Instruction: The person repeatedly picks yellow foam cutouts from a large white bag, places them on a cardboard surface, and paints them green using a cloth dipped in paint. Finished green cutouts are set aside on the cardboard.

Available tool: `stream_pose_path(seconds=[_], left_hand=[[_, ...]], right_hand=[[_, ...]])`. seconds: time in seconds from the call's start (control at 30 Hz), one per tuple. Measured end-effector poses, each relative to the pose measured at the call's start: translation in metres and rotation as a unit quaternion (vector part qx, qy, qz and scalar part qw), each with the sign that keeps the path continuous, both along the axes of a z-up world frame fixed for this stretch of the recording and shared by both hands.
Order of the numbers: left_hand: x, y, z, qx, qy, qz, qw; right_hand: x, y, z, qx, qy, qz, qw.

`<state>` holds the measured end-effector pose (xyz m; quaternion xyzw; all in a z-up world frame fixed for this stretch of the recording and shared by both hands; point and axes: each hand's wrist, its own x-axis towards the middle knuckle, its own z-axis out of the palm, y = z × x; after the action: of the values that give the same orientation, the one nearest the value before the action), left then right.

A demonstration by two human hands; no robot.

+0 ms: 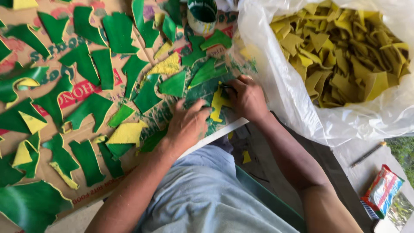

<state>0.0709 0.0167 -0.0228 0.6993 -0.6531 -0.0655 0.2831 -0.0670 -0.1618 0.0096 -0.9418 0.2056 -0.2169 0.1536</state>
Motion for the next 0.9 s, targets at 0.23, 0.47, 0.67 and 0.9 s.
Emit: stream_pose_path(seconds=[0.23, 0.47, 0.67, 0.9], left_hand=[[0.0, 0.006, 0.002, -0.03, 0.034, 0.014, 0.999], [-0.002, 0.005, 0.008, -0.026, 0.01, 0.048, 0.998], [0.01, -0.004, 0.019, -0.02, -0.007, 0.035, 0.999], [0.028, -0.051, 0.025, 0.02, -0.037, -0.019, 0.999]], right_hand=[[-0.007, -0.008, -0.006, -0.013, 0.024, 0.095, 0.995], [-0.004, -0.014, -0.01, -0.063, 0.1, 0.161, 0.98], [-0.004, -0.009, 0.003, -0.019, 0.043, 0.182, 0.982], [-0.01, -0.019, -0.003, 0.023, 0.056, 0.166, 0.984]])
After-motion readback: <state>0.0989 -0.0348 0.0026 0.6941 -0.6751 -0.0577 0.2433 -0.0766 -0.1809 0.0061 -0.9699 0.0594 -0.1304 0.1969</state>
